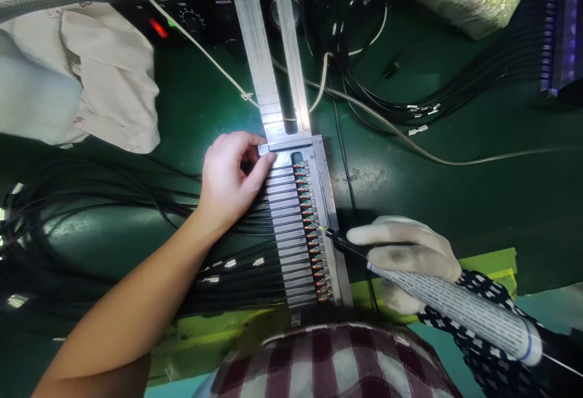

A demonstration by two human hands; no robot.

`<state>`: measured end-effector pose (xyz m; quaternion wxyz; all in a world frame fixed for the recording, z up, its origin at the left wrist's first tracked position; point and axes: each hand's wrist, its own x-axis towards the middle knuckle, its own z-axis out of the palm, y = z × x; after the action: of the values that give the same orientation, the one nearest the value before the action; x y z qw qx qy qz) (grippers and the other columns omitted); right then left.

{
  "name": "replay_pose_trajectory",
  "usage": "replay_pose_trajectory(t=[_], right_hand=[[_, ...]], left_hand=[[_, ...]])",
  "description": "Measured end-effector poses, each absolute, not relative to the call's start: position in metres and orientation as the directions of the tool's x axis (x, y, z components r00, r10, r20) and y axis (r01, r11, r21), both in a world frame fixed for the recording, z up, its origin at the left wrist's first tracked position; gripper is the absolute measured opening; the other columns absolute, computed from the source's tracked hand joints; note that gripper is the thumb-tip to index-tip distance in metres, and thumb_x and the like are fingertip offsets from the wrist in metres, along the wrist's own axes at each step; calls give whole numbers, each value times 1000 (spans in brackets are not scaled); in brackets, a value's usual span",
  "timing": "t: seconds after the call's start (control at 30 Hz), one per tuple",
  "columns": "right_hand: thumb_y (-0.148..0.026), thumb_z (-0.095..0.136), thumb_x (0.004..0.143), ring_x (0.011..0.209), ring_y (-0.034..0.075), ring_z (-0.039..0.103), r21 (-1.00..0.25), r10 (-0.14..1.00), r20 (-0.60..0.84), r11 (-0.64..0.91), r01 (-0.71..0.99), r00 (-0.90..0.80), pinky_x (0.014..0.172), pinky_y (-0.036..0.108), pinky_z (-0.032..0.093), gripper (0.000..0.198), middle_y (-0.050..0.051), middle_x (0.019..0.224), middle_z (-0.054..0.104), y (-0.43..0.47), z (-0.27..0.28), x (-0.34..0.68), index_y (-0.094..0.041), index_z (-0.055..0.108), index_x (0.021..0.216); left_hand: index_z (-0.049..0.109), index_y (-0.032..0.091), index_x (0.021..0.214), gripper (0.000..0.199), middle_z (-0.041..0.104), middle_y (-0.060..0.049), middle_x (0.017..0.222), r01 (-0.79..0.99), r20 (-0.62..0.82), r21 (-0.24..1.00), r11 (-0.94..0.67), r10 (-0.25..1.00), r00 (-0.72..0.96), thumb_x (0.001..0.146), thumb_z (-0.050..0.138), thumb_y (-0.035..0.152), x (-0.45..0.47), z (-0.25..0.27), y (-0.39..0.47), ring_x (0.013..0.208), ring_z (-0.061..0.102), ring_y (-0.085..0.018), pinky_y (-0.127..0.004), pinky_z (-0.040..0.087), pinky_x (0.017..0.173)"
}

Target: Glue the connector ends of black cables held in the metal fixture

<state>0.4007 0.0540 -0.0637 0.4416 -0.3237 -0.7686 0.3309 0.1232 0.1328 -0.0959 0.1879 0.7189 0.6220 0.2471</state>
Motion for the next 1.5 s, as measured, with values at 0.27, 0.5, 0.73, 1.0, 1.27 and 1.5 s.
replay_pose_trajectory(t=[0.27, 0.5, 0.73, 1.0, 1.27, 1.5], right_hand=[[-17, 64, 82, 75, 18, 71, -811, 792, 447, 555, 186, -417, 64, 33, 63, 15, 10, 106, 74, 51, -73, 400, -18, 66, 97], [-12, 65, 78, 74, 18, 71, -813, 789, 456, 558, 168, -412, 62, 32, 62, 18, 11, 103, 74, 53, -74, 399, -17, 67, 95], [-13, 66, 79, 72, 17, 70, -821, 791, 455, 550, 150, -410, 61, 33, 61, 19, 10, 105, 74, 49, -76, 401, -17, 68, 97], [-13, 65, 79, 69, 17, 69, -825, 796, 451, 545, 152, -404, 59, 32, 60, 17, 10, 103, 75, 49, -76, 400, -17, 68, 95], [-14, 63, 80, 71, 18, 71, -813, 799, 453, 552, 183, -396, 60, 34, 63, 15, 8, 102, 75, 51, -74, 400, -19, 68, 94], [-14, 63, 81, 73, 19, 72, -821, 805, 459, 546, 166, -375, 63, 33, 65, 14, 9, 100, 75, 53, -74, 398, -19, 68, 93]], left_hand=[[60, 24, 94, 16, 58, 1, 76, 813, 131, 553, -181, 983, 130, 91, 59, 40, 123, -95, 132, 75, 54, -17, -36, 46, 75], [61, 25, 95, 20, 58, 0, 77, 818, 131, 546, -180, 983, 129, 92, 57, 44, 121, -96, 132, 76, 57, -18, -39, 48, 75], [62, 23, 98, 28, 57, 1, 78, 830, 113, 528, -181, 983, 142, 93, 54, 49, 120, -96, 133, 76, 55, -15, -39, 49, 76], [61, 23, 98, 29, 57, 2, 78, 827, 106, 536, -171, 985, 134, 93, 53, 50, 121, -95, 132, 79, 58, -16, -38, 48, 77], [62, 25, 95, 18, 58, 1, 78, 820, 108, 551, -155, 988, 114, 91, 59, 42, 123, -92, 132, 77, 56, -18, -39, 49, 77], [62, 24, 96, 22, 58, 1, 78, 819, 108, 551, -158, 987, 118, 91, 57, 45, 122, -94, 132, 79, 58, -18, -40, 49, 77]])
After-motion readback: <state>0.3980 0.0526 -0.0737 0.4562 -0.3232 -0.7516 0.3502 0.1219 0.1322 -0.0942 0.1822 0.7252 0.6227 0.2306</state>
